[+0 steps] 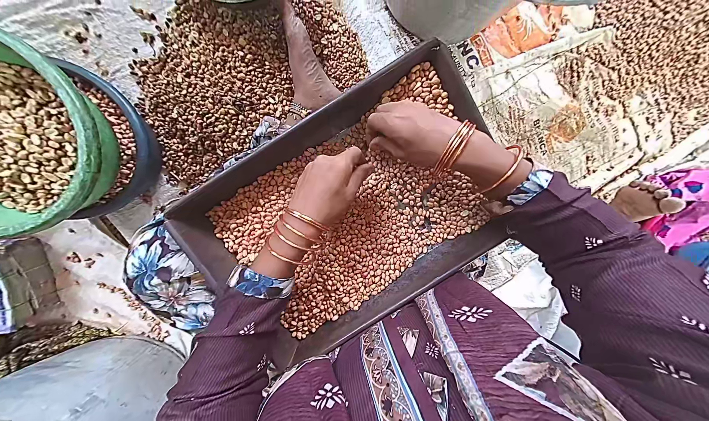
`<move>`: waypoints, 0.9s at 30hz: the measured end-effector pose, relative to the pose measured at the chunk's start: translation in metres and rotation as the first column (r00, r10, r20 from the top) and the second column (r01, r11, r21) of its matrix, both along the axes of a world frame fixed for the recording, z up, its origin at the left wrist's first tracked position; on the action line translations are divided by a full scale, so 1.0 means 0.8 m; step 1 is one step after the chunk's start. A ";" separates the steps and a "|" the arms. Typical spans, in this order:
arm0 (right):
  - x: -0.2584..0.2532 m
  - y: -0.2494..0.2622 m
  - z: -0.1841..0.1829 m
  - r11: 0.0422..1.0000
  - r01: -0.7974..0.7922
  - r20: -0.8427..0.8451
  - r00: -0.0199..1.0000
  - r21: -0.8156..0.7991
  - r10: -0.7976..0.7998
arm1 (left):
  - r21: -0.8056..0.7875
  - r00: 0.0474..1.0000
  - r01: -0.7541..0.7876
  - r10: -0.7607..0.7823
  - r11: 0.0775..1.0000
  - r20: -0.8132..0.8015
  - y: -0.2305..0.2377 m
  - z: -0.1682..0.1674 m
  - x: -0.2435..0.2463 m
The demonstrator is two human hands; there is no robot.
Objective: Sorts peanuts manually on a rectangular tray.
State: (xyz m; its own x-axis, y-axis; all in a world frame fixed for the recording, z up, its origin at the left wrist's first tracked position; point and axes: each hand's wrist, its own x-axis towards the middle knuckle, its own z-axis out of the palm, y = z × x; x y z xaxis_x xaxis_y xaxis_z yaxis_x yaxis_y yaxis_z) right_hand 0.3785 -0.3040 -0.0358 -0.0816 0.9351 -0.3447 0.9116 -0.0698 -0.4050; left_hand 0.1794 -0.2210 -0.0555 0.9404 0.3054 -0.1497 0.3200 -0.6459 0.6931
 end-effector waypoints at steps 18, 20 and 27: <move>-0.012 -0.006 -0.025 0.969 -0.118 0.127 0.988 0.218 0.092 | 0.184 0.997 0.004 0.010 0.983 -0.075 -0.052 -0.016 -0.006; -0.016 -0.008 -0.029 0.965 -0.122 0.114 0.989 0.232 0.097 | -0.079 0.998 -0.034 0.038 0.996 0.050 -0.034 -0.019 -0.002; 0.012 0.000 0.001 0.997 0.083 -0.070 0.994 0.004 -0.083 | -0.731 0.936 0.004 0.254 0.682 0.242 -0.039 -0.025 -0.001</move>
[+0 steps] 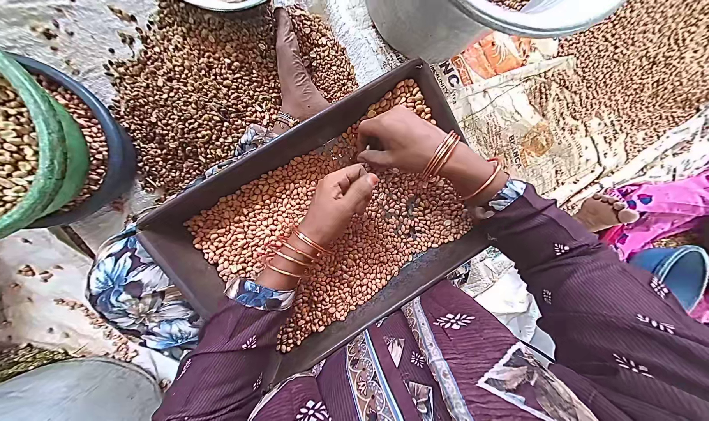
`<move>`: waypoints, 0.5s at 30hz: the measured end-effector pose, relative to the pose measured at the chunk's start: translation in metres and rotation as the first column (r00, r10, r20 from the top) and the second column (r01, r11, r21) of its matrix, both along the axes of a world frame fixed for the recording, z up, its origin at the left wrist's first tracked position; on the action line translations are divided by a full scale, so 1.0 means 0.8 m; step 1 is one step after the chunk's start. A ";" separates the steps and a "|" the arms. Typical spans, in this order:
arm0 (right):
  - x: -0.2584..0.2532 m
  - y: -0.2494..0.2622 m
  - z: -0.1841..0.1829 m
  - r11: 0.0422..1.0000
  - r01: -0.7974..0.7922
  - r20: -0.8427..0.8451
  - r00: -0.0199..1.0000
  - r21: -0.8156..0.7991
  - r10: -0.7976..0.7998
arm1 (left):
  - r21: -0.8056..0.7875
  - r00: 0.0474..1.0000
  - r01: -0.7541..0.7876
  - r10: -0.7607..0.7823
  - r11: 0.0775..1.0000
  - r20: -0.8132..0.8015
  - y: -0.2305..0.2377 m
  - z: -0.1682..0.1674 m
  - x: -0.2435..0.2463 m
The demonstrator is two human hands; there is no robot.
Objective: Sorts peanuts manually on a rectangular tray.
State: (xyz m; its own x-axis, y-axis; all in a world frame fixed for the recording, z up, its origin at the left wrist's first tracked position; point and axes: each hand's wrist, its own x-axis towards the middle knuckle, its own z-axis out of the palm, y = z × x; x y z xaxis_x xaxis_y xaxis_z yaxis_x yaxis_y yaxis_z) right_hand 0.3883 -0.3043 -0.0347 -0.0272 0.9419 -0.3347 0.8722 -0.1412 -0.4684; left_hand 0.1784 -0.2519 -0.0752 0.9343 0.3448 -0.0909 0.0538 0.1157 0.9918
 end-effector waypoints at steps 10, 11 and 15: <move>0.007 -0.068 0.009 0.985 -0.131 0.106 0.987 0.115 0.119 | 0.844 0.902 0.342 0.107 0.414 -0.419 -0.060 0.004 0.031; 0.004 -0.072 0.001 0.981 -0.139 0.127 0.984 0.136 0.122 | 0.847 0.899 0.341 0.121 0.407 -0.420 -0.061 0.003 0.031; -0.012 -0.073 -0.002 0.989 -0.134 0.200 0.973 0.064 0.119 | 0.857 0.898 0.337 0.141 0.390 -0.417 -0.060 0.000 0.025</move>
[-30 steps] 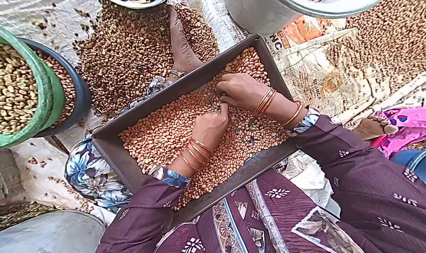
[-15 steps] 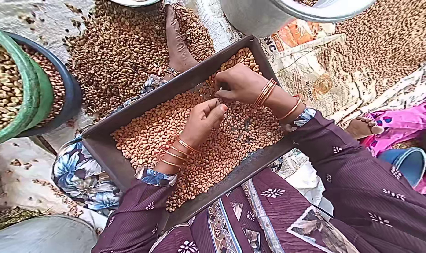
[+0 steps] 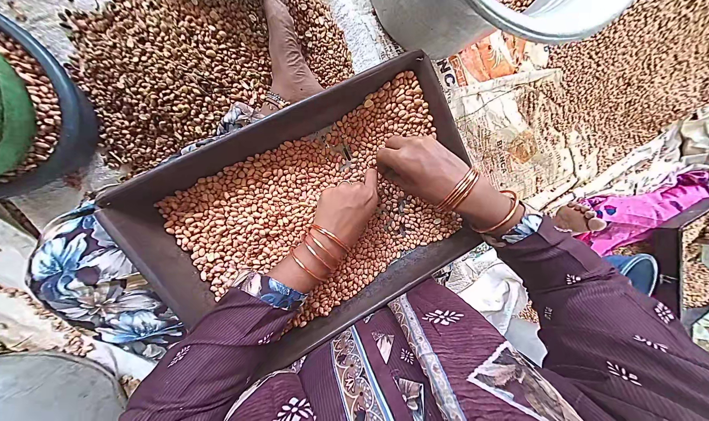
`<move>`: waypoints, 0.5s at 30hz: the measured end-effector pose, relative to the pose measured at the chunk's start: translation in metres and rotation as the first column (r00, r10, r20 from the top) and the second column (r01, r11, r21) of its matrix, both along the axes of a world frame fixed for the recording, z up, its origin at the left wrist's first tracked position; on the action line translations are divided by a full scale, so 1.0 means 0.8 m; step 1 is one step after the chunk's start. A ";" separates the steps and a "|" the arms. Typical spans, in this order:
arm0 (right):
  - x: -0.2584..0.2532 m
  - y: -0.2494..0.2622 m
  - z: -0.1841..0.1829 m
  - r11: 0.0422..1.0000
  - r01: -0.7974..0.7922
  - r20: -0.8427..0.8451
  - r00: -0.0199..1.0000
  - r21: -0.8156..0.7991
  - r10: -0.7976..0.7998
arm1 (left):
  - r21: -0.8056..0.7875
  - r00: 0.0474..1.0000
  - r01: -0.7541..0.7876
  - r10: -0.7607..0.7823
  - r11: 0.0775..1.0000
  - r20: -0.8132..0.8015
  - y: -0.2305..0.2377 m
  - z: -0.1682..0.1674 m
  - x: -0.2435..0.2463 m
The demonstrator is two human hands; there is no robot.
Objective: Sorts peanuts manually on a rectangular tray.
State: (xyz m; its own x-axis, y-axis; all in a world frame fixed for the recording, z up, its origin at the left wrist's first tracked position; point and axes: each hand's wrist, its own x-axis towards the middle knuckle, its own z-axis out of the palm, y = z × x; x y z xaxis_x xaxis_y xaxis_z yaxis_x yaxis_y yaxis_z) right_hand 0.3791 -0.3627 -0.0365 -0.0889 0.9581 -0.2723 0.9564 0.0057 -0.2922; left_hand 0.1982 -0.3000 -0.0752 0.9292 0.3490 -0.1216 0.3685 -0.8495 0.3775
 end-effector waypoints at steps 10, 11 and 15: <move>0.002 -0.012 0.033 0.979 0.003 -0.116 0.993 -0.202 -0.027 | -0.059 1.000 -0.011 0.010 0.998 -0.024 -0.003 0.003 0.007; -0.001 -0.021 0.033 0.983 -0.015 -0.153 0.988 -0.184 -0.014 | -0.070 1.000 -0.010 0.008 0.997 -0.026 -0.001 0.002 0.009; -0.034 -0.052 0.011 0.990 -0.077 -0.321 0.946 -0.120 0.035 | -0.342 0.997 -0.018 -0.010 0.939 -0.080 0.032 0.009 0.017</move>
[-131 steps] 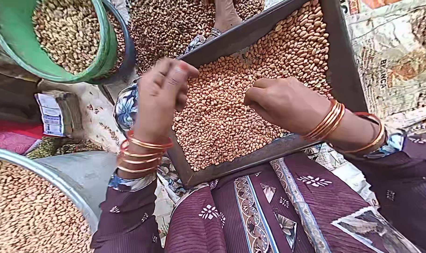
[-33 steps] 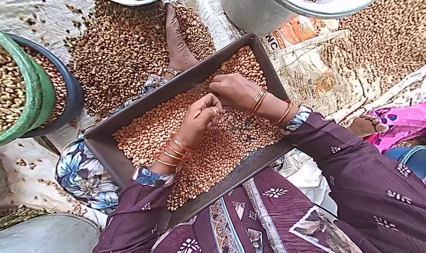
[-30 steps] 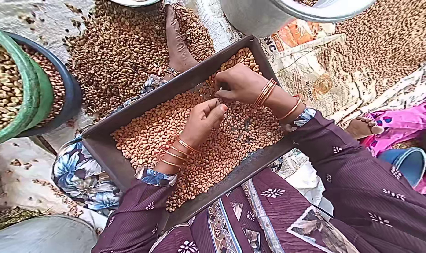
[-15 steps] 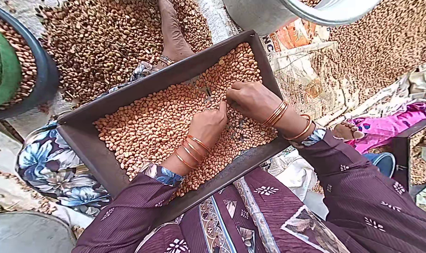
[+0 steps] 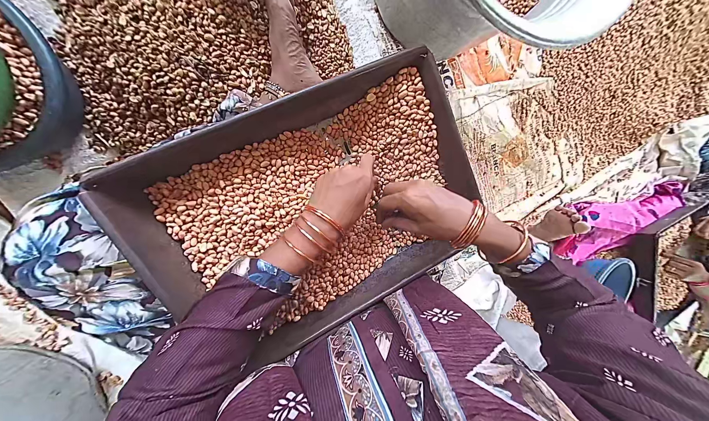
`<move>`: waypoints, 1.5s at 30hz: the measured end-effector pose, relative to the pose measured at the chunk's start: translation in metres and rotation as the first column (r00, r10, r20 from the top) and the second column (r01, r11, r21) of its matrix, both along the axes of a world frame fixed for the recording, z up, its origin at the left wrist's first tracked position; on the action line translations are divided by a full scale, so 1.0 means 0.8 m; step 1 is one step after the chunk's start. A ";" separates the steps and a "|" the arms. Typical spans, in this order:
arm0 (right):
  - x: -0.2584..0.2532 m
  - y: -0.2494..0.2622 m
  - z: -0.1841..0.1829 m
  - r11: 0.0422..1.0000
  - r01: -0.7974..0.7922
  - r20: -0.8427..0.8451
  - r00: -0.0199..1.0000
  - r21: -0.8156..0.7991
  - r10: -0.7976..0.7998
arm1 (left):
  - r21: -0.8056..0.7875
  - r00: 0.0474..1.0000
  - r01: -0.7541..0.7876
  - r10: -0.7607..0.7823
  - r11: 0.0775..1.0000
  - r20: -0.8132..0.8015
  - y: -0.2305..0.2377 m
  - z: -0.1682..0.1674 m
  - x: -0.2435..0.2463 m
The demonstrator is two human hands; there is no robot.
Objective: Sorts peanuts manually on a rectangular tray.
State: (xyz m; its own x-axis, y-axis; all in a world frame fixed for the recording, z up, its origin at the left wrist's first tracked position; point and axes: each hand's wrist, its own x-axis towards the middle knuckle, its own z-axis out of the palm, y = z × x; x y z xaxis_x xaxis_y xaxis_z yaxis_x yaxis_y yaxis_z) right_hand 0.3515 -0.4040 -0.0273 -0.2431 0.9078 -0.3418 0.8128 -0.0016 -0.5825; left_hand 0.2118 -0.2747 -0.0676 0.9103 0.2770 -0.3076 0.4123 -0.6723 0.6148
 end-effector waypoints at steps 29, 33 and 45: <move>0.021 -0.023 -0.007 0.995 -0.069 -0.156 0.986 -0.075 0.056 | 0.158 0.929 0.298 -0.324 0.941 0.177 -0.080 0.006 -0.136; 0.005 -0.043 -0.011 0.983 -0.141 -0.085 0.988 -0.117 0.131 | -0.436 0.959 0.211 -0.098 0.875 0.267 -0.034 0.006 -0.127; -0.013 -0.061 -0.017 0.993 -0.088 0.164 0.984 0.076 0.075 | 0.145 0.943 0.313 -0.325 0.939 0.074 -0.059 0.009 -0.104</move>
